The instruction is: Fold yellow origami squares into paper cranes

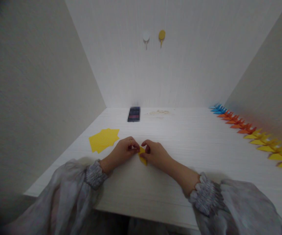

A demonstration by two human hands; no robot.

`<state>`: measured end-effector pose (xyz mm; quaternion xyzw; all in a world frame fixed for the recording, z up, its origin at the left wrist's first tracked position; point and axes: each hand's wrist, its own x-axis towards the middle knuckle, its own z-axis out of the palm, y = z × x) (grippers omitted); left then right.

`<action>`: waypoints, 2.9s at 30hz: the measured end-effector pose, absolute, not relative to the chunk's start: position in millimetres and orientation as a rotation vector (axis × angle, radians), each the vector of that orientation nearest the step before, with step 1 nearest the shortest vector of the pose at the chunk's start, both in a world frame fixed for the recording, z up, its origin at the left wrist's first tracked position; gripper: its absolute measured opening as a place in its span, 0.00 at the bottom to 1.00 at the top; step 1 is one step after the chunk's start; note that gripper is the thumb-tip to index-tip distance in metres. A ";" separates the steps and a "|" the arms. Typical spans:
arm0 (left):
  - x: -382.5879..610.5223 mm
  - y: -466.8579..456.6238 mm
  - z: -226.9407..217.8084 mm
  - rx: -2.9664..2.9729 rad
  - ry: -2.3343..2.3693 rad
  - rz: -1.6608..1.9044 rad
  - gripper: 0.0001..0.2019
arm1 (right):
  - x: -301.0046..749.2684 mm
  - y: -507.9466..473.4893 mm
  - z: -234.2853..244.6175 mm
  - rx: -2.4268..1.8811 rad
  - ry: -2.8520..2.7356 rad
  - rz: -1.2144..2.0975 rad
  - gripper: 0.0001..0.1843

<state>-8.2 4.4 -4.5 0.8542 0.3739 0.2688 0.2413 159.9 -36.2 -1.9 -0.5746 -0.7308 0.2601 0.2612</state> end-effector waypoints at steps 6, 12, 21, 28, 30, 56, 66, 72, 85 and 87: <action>-8.1 1.4 -5.6 2.321 0.963 0.726 0.08 | 164.7 -36.5 -5.8 -1.281 -1.975 0.970 0.08; -8.0 -1.1 -3.1 2.292 0.811 0.647 0.10 | 165.1 -41.5 -1.9 -1.242 -2.096 0.825 0.07; -8.6 2.3 -9.7 2.197 0.751 0.678 0.06 | 176.1 -37.2 -3.0 -1.020 -2.360 0.538 0.06; -7.1 3.6 -14.0 1.887 0.741 0.593 0.12 | 177.6 -35.1 -7.8 -1.010 -2.315 0.698 0.05; -7.6 4.1 -14.0 1.948 0.808 0.609 0.13 | 176.9 -33.0 -8.4 -1.036 -2.306 0.736 0.05; -10.3 3.4 -12.2 1.793 0.689 0.520 0.17 | 164.4 -36.2 -8.9 -1.316 -2.319 0.532 0.02; -8.7 5.0 -13.0 1.755 0.710 0.511 0.18 | 164.2 -35.0 -11.7 -1.370 -2.224 0.664 0.04; -6.0 6.3 -14.5 1.656 0.735 0.508 0.19 | 164.3 -33.3 -9.9 -1.442 -2.041 0.847 0.10; -8.8 4.3 -7.8 1.611 0.696 0.452 0.19 | 174.7 -23.7 -5.2 -1.336 -1.962 1.167 0.12; -9.1 4.8 -9.4 1.609 0.705 0.469 0.19 | 171.4 -25.2 -3.9 -1.326 -1.957 1.189 0.07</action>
